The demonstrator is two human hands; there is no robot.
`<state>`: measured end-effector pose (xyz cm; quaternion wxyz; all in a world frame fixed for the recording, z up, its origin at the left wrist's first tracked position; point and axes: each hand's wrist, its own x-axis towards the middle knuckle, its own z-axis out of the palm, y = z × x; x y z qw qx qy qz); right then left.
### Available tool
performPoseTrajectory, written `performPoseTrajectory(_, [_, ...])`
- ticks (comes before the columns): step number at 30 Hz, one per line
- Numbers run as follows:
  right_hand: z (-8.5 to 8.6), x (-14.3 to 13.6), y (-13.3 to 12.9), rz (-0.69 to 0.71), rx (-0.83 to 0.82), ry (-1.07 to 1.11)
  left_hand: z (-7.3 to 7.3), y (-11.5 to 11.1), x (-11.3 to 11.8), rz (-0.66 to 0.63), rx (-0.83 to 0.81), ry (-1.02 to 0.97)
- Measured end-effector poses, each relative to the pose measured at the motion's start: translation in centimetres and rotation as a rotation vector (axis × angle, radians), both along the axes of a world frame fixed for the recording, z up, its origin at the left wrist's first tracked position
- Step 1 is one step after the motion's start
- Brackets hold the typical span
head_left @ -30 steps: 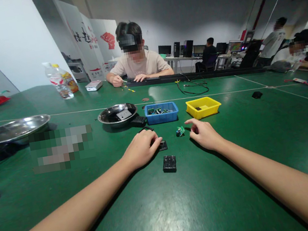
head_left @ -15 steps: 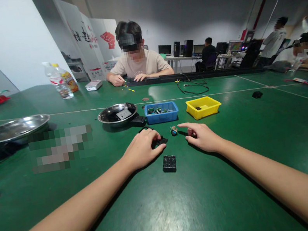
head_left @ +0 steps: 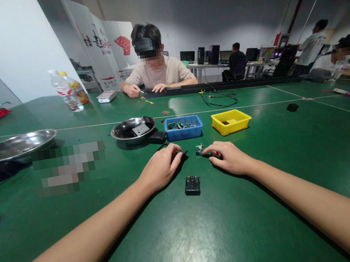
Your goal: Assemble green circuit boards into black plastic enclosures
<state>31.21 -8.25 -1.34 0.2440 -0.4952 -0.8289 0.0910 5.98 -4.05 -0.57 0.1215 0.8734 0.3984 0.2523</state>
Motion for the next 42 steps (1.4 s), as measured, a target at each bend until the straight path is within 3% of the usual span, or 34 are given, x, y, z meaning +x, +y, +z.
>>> performPoseTrajectory(9, [-0.21, 0.01, 0.11, -0.005, 0.036, 0.011, -0.43, 0.60, -0.33, 0.173, 0.003, -0.017])
performPoseTrajectory(24, [-0.01, -0.21, -0.14, -0.051, 0.056, 0.081, 0.04, 0.23, -0.07, 0.233, 0.029, 0.132])
performPoseTrajectory(28, [0.17, -0.44, -0.51, -0.028, 0.088, 0.091, 0.16, -0.03, 0.03, 0.200, 0.057, 0.079])
performPoseTrajectory(34, [-0.11, -0.53, -0.39, 0.028, 0.081, -0.007, -0.11, -0.06, -0.07, 0.000, 0.152, 0.054])
performPoseTrajectory(42, [0.12, -0.29, 0.07, -0.117, 0.022, 0.013, -0.43, 0.21, -0.17, -0.029, 0.132, 0.047])
